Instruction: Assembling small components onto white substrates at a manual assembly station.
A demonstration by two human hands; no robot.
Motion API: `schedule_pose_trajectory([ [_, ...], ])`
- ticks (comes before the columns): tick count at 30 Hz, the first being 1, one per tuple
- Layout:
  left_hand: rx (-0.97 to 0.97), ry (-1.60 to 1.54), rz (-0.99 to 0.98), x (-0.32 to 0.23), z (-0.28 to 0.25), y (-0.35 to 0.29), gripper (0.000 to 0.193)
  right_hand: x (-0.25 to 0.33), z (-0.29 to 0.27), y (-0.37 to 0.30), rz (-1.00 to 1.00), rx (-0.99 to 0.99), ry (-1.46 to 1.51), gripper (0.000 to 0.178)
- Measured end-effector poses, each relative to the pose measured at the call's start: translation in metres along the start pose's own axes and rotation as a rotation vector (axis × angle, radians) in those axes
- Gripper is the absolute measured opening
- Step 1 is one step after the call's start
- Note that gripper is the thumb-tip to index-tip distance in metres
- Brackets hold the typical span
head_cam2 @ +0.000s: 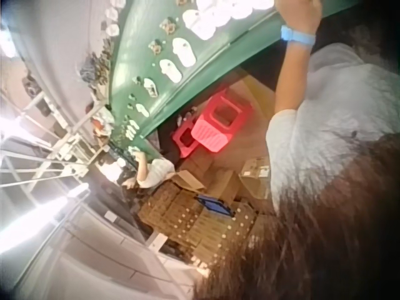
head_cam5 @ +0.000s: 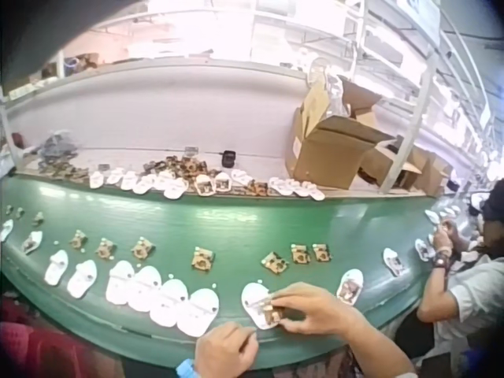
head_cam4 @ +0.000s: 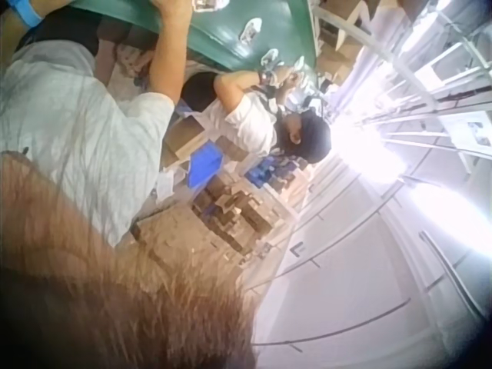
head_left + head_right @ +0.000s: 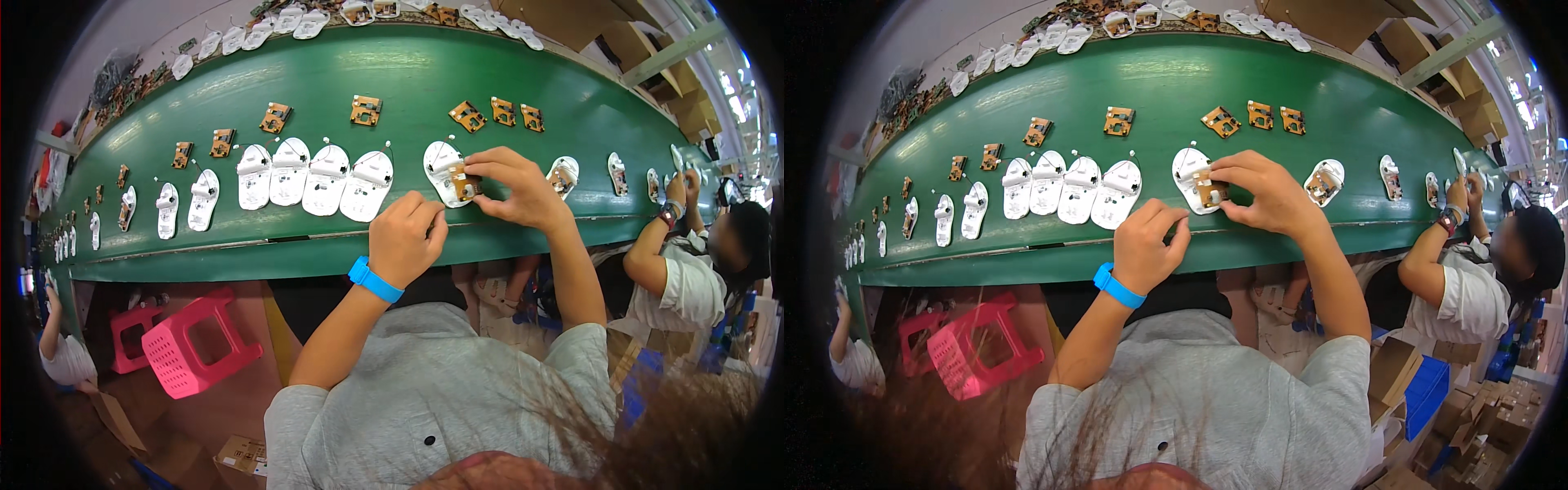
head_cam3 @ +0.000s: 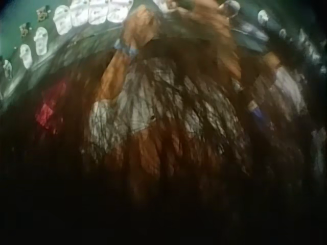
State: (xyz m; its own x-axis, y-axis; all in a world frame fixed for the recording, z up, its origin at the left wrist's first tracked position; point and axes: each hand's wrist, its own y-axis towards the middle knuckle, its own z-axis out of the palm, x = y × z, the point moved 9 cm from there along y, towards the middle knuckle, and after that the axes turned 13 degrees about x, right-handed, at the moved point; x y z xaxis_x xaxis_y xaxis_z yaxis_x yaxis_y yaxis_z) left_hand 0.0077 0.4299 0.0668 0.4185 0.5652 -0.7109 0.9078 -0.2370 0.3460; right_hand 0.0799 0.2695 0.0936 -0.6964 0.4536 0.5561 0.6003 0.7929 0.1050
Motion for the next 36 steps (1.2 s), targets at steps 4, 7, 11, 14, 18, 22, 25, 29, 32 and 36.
schedule_pose_trajectory([
  [4,0.007,-0.004,-0.002,0.007,-0.001,-0.007,0.01,0.002,0.006,0.01,-0.004,0.08,0.014,0.043],
  [7,0.003,-0.012,0.008,0.007,-0.003,-0.009,0.01,-0.002,0.013,0.012,0.024,0.14,0.016,0.044],
  [11,0.015,-0.019,0.007,0.008,-0.003,-0.01,0.01,0.0,0.015,0.016,0.028,0.177,-0.007,0.043],
  [14,0.02,-0.014,0.019,0.008,-0.003,-0.01,0.01,0.002,0.019,0.02,0.075,0.232,0.002,0.044],
  [18,0.026,-0.025,0.024,0.009,-0.002,-0.011,0.01,0.004,0.024,0.023,0.117,0.296,-0.004,0.046],
  [22,0.031,-0.023,0.021,0.009,-0.003,-0.012,0.011,0.002,0.025,0.024,0.154,0.33,-0.015,0.045],
  [25,0.047,-0.021,0.042,0.005,-0.005,-0.008,0.014,0.004,0.026,0.027,0.167,0.356,-0.035,0.045],
  [29,0.168,0.072,0.119,-0.008,0.008,-0.001,0.023,0.008,0.026,0.031,0.173,0.364,-0.042,0.044],
  [32,0.264,0.168,0.098,-0.008,0.02,0.0,0.028,0.006,0.029,0.032,0.208,0.378,-0.062,0.042],
  [36,0.275,0.221,0.076,-0.008,0.026,0.0,0.03,0.01,0.031,0.029,0.131,0.349,-0.17,0.041],
])
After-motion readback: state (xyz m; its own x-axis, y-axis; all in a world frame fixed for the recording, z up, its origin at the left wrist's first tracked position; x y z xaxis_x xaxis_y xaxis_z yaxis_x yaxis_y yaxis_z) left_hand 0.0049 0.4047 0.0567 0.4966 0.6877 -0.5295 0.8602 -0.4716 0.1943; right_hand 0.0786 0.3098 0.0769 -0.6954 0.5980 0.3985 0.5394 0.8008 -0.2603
